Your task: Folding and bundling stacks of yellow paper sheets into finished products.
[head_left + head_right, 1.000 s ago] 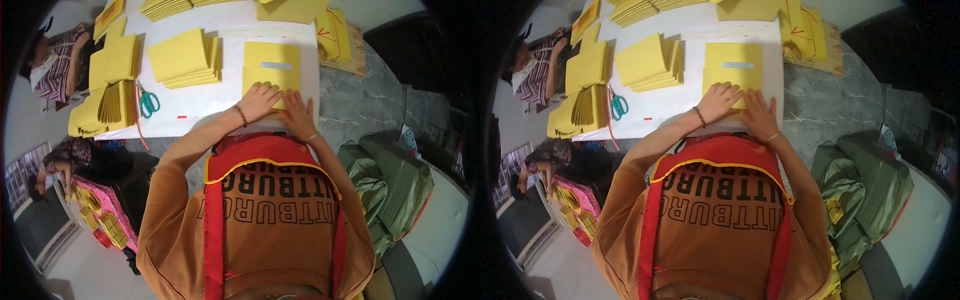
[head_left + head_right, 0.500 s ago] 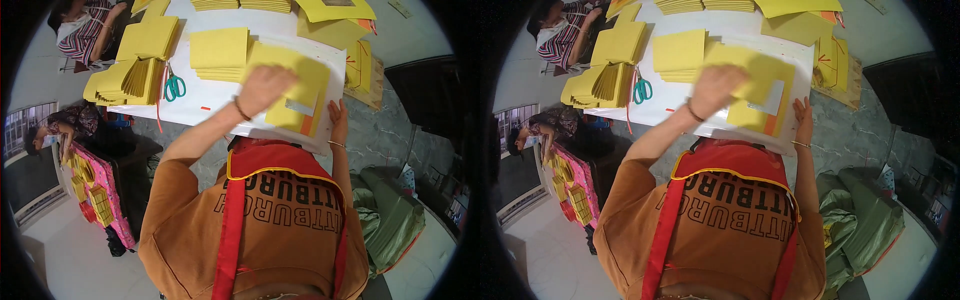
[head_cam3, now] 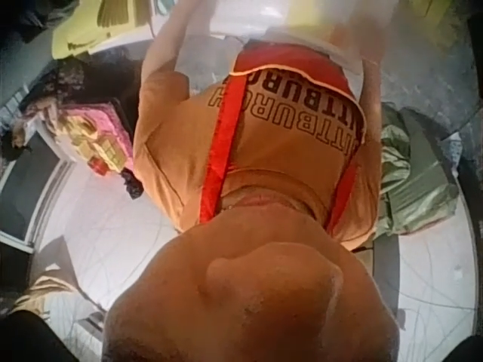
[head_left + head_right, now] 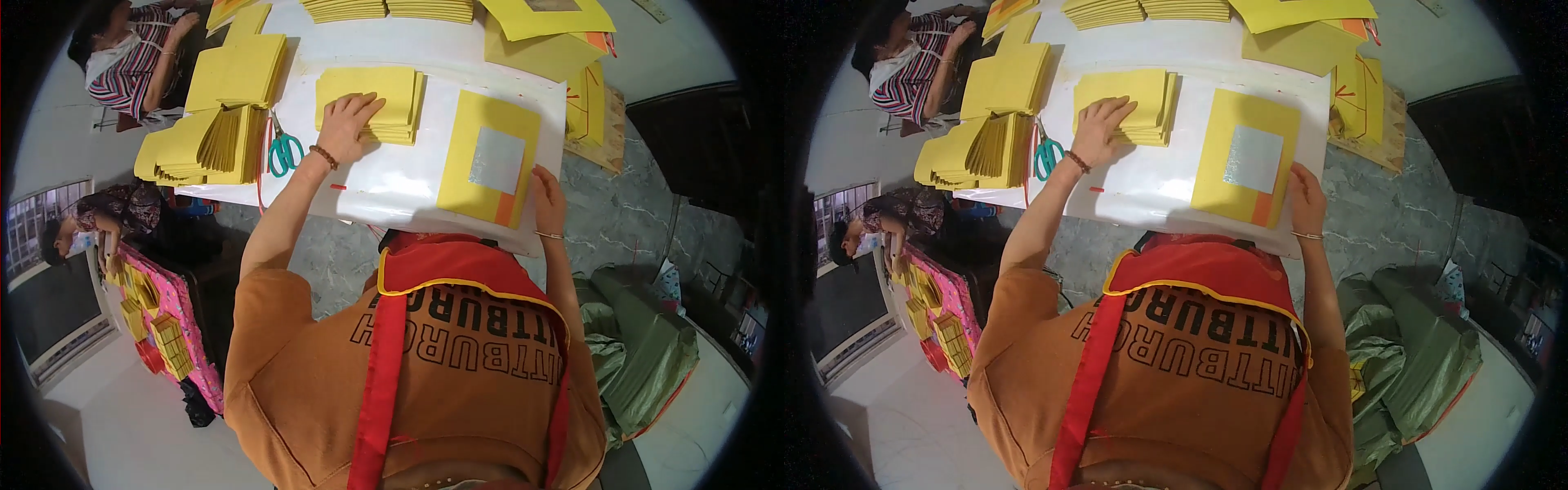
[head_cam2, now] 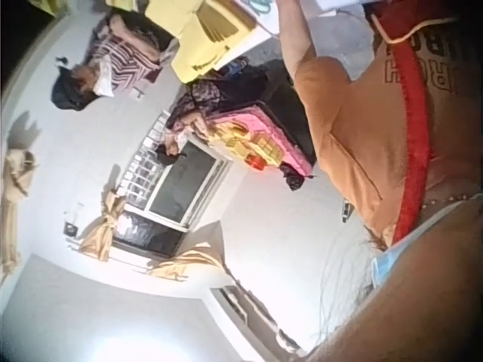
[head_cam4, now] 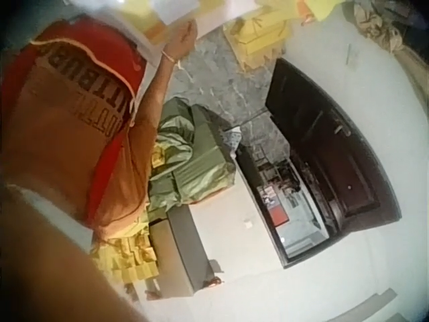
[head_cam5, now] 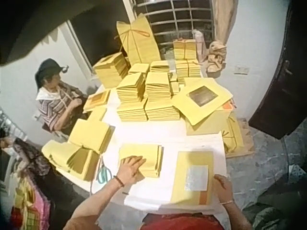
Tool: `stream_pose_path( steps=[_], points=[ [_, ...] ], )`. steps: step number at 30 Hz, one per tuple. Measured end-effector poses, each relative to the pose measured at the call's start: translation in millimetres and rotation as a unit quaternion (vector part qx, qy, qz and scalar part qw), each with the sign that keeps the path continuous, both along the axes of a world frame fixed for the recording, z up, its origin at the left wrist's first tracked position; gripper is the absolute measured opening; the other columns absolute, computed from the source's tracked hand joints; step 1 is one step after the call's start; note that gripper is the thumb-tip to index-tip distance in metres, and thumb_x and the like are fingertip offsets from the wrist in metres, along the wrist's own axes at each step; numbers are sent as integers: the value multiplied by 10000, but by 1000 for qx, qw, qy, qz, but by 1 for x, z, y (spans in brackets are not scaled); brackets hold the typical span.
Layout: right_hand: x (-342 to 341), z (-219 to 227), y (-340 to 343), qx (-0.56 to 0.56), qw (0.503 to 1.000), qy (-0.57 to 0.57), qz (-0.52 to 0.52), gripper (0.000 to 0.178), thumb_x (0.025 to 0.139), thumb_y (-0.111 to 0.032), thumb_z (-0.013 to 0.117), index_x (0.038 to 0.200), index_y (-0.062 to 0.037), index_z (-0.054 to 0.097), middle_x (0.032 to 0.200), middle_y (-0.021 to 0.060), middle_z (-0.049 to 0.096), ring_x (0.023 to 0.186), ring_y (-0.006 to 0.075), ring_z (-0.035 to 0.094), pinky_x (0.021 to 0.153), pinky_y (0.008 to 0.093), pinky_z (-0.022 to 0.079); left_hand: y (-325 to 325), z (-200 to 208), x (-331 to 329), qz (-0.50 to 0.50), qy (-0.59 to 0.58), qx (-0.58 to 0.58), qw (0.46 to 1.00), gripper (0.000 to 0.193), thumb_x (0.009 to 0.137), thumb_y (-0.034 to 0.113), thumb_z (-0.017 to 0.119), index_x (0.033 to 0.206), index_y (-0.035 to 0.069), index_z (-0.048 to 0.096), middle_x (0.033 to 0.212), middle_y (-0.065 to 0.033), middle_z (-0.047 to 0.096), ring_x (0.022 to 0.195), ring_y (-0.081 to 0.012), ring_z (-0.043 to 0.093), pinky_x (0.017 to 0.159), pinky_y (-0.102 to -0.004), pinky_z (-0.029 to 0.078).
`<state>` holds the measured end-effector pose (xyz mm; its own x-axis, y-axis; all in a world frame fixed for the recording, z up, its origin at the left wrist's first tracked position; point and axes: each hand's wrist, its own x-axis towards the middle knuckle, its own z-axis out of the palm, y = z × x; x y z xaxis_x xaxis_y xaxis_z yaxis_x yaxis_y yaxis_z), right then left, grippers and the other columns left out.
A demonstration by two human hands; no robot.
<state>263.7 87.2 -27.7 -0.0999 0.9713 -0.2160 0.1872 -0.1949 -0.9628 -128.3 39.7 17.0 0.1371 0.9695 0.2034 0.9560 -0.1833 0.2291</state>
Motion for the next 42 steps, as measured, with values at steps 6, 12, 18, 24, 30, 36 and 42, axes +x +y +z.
stream_pose_path(
  steps=[6, 12, 18, 24, 30, 36, 42],
  points=[
    [-125, 53, 22, 420, 839, -157, 308, 406, 766, -100, 585, 1164, -39, 531, 1210, 131, 524, 1121, 280, 481, 977, 438, 332, 0, -15, 9, 8, 40, 32, 999, 664, 623, 52, 566, 1268, 108, 420, 1292, -86, 411, 1191, -291, 357, 964, -443, 267],
    [-186, 46, 9, 409, 733, -378, 391, 515, 795, -226, 586, 1273, -97, 443, 1372, 34, 381, 1279, 260, 320, 1012, 504, 226, -3, -15, 13, -3, 42, 48, 998, 661, 633, 52, 553, 1276, 90, 406, 1293, -102, 403, 1193, -299, 349, 968, -455, 262],
    [-135, 56, 25, 315, 855, -196, 362, 496, 796, -253, 600, 1246, -88, 472, 1231, 111, 506, 1212, 307, 396, 1021, 442, 265, -4, 14, 7, -34, 65, -32, 997, 708, 628, 130, 623, 1290, 79, 376, 1293, -118, 396, 1185, -303, 359, 962, -437, 297],
    [-33, 13, 27, 258, 927, -132, 237, 377, 784, -146, 603, 1141, -36, 554, 1161, 204, 525, 1097, 345, 484, 916, 390, 402, 2, 44, 12, -48, 80, -34, 995, 775, 579, 122, 658, 1300, 128, 373, 1308, -125, 377, 1205, -302, 341, 974, -443, 287],
    [4, -5, -1, 59, 997, -48, 23, 332, 837, -71, 533, 1167, -27, 535, 1077, 99, 571, 952, 172, 538, 836, 272, 434, 1, 54, 87, -167, -144, 6, 975, 543, 673, 31, 550, 1210, 31, 471, 1141, -208, 503, 1013, -371, 493, 884, -422, 396],
    [-3, 6, -10, -102, 990, 84, -40, 327, 867, -103, 529, 1187, -36, 531, 1044, 29, 582, 893, 118, 542, 813, 236, 434, -10, -25, 144, -29, -288, -85, 953, 531, 747, 71, 564, 1254, 15, 413, 1157, -223, 487, 1055, -379, 454, 933, -423, 365],
    [5, -16, -3, -59, 998, 0, 24, 351, 852, -120, 554, 1194, -47, 529, 1049, 60, 595, 911, 120, 562, 754, 243, 470, -12, -23, 148, -10, -331, -115, 936, 553, 758, 144, 605, 1259, 11, 411, 1206, -241, 444, 1087, -383, 423, 922, -421, 365]
  ],
)
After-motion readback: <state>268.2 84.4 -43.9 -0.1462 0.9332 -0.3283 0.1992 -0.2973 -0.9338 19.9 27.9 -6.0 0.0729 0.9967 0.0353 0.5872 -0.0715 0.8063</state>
